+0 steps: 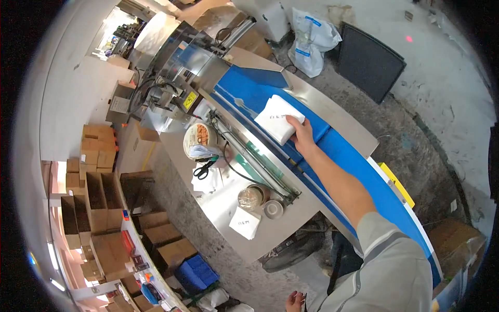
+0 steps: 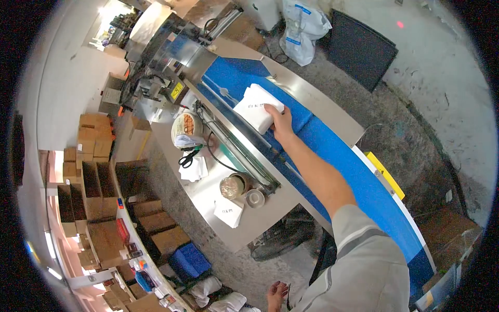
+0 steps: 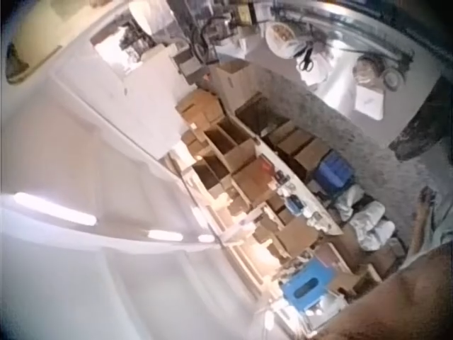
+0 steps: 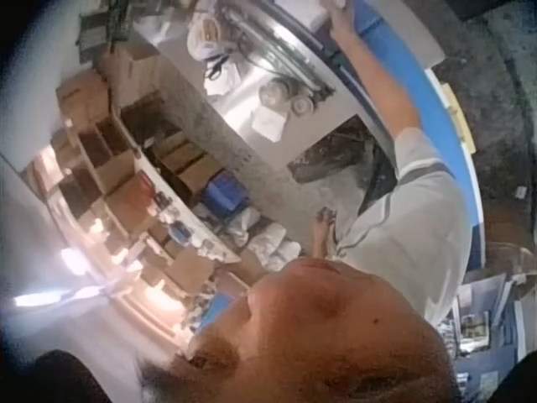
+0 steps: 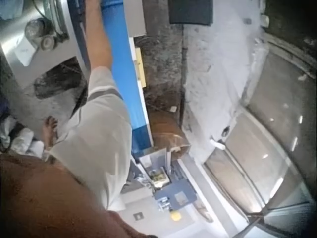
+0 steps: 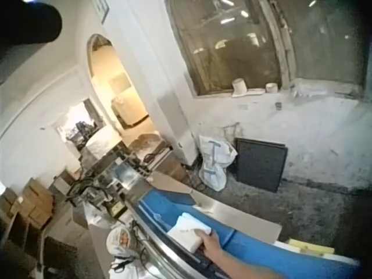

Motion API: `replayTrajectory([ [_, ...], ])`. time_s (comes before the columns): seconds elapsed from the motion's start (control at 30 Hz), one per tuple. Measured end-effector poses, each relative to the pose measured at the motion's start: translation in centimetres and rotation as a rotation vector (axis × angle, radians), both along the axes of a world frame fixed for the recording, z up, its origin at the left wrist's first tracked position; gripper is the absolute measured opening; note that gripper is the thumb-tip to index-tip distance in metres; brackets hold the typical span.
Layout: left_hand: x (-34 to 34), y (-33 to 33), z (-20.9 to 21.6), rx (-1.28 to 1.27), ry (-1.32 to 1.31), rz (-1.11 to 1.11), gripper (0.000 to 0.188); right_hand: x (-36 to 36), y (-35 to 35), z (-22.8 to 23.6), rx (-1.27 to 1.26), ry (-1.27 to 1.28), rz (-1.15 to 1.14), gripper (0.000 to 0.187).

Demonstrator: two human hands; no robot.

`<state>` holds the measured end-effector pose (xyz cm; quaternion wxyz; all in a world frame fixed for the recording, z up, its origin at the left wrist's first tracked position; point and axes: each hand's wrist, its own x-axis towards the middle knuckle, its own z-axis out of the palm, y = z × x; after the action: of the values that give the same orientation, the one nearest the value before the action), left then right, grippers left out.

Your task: Collecting stacks of paper products from a conveyor and placing them into a cardboard box for packaging.

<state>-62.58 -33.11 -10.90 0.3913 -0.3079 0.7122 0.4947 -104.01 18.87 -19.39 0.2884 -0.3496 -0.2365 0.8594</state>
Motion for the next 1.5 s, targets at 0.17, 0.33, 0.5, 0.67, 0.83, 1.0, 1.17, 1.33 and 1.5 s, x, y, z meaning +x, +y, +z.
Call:
replayTrajectory([
  [0.17, -1.4, 1.4, 0.4, -0.044, -0.023, -0.084, 0.049, 0.2, -0.1, -0.1, -0.03, 0.014, -0.006, 0.066],
  [0.33, -1.9, 2.2, 0.5, -0.056, -0.025, -0.085, 0.051, 0.2, -0.6, -0.9, -0.041, -0.002, -0.003, 0.082],
  [0.5, -1.9, 2.3, 0.1, -0.042, 0.001, -0.093, 0.049, -0.2, -0.1, -2.3, 0.072, -0.179, -0.03, 0.1],
  [0.67, -1.2, 1.0, -0.2, -0.032, 0.001, -0.063, 0.049, 0.2, -0.9, -0.5, 0.101, -0.355, 0.046, 0.089],
  [0.83, -0.3, 0.7, -1.0, 0.021, 0.025, -0.096, 0.05, 3.3, 0.3, -1.3, 0.069, -0.146, 0.097, 0.024],
  [1.0, -0.6, 1.1, -0.6, 0.011, 0.021, -0.108, 0.049, 6.5, -0.5, 0.4, 0.093, -0.096, 0.178, 0.01],
  [1.17, 0.7, -1.8, -4.2, 0.03, 0.078, -0.004, 0.039, 9.9, -2.1, 3.3, 0.077, -0.037, 0.213, 0.009],
  [1.33, 2.2, -5.0, -7.1, 0.133, 0.1, -0.085, 0.05, 14.2, -4.0, 6.9, 0.061, -0.007, 0.205, 0.009],
  [1.5, 4.3, -7.5, -9.4, 0.237, 0.188, -0.108, 0.049, 21.1, -7.8, 11.8, 0.123, 0.048, 0.191, 0.009],
])
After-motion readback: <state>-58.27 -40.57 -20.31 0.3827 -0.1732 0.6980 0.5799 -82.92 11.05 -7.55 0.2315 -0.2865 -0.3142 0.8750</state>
